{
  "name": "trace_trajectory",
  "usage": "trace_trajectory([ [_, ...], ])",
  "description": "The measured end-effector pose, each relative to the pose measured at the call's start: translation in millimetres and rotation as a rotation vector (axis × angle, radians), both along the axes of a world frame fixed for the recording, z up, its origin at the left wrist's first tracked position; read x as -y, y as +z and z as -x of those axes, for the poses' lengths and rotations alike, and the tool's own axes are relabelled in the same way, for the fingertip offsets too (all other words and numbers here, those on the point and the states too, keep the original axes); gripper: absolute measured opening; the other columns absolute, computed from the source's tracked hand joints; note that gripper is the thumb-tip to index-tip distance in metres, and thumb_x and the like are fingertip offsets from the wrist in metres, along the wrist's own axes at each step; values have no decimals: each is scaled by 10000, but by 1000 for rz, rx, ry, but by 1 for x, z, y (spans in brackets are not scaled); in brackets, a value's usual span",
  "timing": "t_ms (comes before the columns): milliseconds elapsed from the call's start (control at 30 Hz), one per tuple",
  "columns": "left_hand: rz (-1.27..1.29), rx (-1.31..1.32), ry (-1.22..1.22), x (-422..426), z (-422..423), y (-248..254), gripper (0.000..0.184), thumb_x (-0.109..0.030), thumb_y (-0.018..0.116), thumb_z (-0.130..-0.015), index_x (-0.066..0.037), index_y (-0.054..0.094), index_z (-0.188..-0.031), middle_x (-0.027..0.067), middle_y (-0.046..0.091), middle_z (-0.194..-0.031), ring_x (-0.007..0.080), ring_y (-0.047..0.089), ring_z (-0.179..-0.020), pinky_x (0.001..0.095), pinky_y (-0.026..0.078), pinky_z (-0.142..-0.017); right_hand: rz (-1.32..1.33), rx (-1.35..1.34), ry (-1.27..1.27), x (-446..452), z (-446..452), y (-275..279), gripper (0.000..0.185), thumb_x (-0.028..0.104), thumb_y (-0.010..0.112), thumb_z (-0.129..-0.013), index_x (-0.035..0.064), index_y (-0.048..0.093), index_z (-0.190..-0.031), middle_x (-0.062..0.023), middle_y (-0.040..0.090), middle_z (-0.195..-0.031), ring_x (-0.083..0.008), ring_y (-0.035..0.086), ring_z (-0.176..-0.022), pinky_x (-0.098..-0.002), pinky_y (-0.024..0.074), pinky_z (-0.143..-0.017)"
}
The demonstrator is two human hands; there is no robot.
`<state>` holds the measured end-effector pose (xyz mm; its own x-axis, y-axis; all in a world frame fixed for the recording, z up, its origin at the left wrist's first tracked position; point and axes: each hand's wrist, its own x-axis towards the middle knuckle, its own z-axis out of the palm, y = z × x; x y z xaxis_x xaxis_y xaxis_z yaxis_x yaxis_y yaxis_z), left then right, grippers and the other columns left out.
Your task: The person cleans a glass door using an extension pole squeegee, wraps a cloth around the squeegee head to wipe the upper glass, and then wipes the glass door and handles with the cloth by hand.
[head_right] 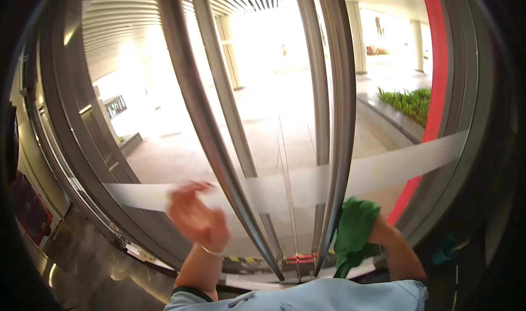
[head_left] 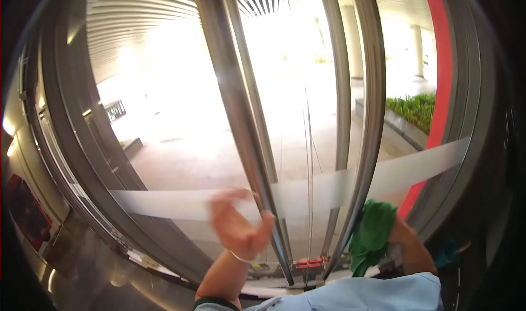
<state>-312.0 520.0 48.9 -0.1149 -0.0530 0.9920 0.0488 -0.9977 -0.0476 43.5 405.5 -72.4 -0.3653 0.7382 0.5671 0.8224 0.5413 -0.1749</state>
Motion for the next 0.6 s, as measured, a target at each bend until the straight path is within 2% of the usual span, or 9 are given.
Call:
trace_trajectory([
  [67, 11, -626, -164, 4, 2, -2, 745, -146, 752, -774, 36, 319, -1352, 156, 517, -1205, 242, 536, -1051, 350, 474, -835, 213, -227, 123, 12, 9, 76, 381, 194, 700, -743, 62, 584, -1081, -90, 603, -1069, -250, 559, -1032, -372, 454, -840],
  [133, 413, -715, -512, 7, -30, -11, 870, -165, 805, -732, 3, 282, -1406, 151, 488, -1283, 250, 497, -1170, 373, 460, -906, 126, 163, 55, 20, 32, 136, 406, 157, 688, -789, 48, 563, -1159, -97, 596, -1137, -243, 555, -1082, -344, 459, -889],
  [200, 610, -673, -800, 13, -55, -19, 939, -176, 840, -693, -16, 275, -1425, 140, 475, -1319, 243, 477, -1209, 385, 435, -960, 13, 155, 24, 6, 47, 160, 410, 158, 684, -796, 47, 558, -1170, -99, 595, -1142, -242, 559, -1083, -342, 460, -896],
  [267, 600, -677, -801, 20, -60, -18, 938, -168, 835, -698, -20, 270, -1432, 143, 451, -1355, 258, 464, -1224, 405, 400, -998, -152, 123, -36, -10, 62, 175, 418, 161, 676, -811, 45, 550, -1192, -101, 594, -1154, -240, 565, -1083, -340, 461, -909],
  [333, 450, -607, -655, 15, -61, -22, 872, -168, 837, -691, -10, 348, -1395, 150, 469, -1343, 284, 465, -1219, 423, 379, -1013, -315, 91, -96, -26, 72, 189, 426, 164, 667, -826, 43, 542, -1214, -104, 593, -1165, -238, 572, -1084, -337, 463, -922],
  [400, 141, -359, -17, 21, -36, 8, 659, -206, 833, -661, 14, 546, -1212, 168, 558, -1225, 332, 496, -1167, 428, 364, -1003, -485, 59, -157, -37, 74, 210, 433, 167, 659, -841, 42, 534, -1236, -106, 592, -1177, -236, 578, -1084, -334, 464, -935],
  [467, 63, -102, 624, 7, -10, 21, 626, -208, 815, -682, -33, 545, -1220, 165, 512, -1203, 344, 498, -1106, 407, 404, -920, -891, 252, -400, -40, 73, 236, 432, 191, 604, -898, 39, 497, -1288, -106, 582, -1216, -229, 587, -1091, -326, 461, -965],
  [533, 83, 144, 608, -19, 1, 44, 707, -213, 798, -702, -52, 457, -1301, 172, 502, -1184, 322, 508, -1080, 391, 411, -894, -919, -301, -38, -41, 53, 261, 425, 280, 559, -928, 51, 506, -1283, -110, 591, -1203, -247, 594, -1084, -392, 490, -937],
  [600, 399, -117, 184, -54, -2, 26, 805, -229, 772, -740, -66, 311, -1379, 181, 561, -1086, 279, 578, -992, 388, 473, -821, -684, -941, 903, -25, 57, 304, 416, 304, 538, -945, 58, 509, -1279, -97, 583, -1220, -242, 599, -1066, -394, 491, -930],
])
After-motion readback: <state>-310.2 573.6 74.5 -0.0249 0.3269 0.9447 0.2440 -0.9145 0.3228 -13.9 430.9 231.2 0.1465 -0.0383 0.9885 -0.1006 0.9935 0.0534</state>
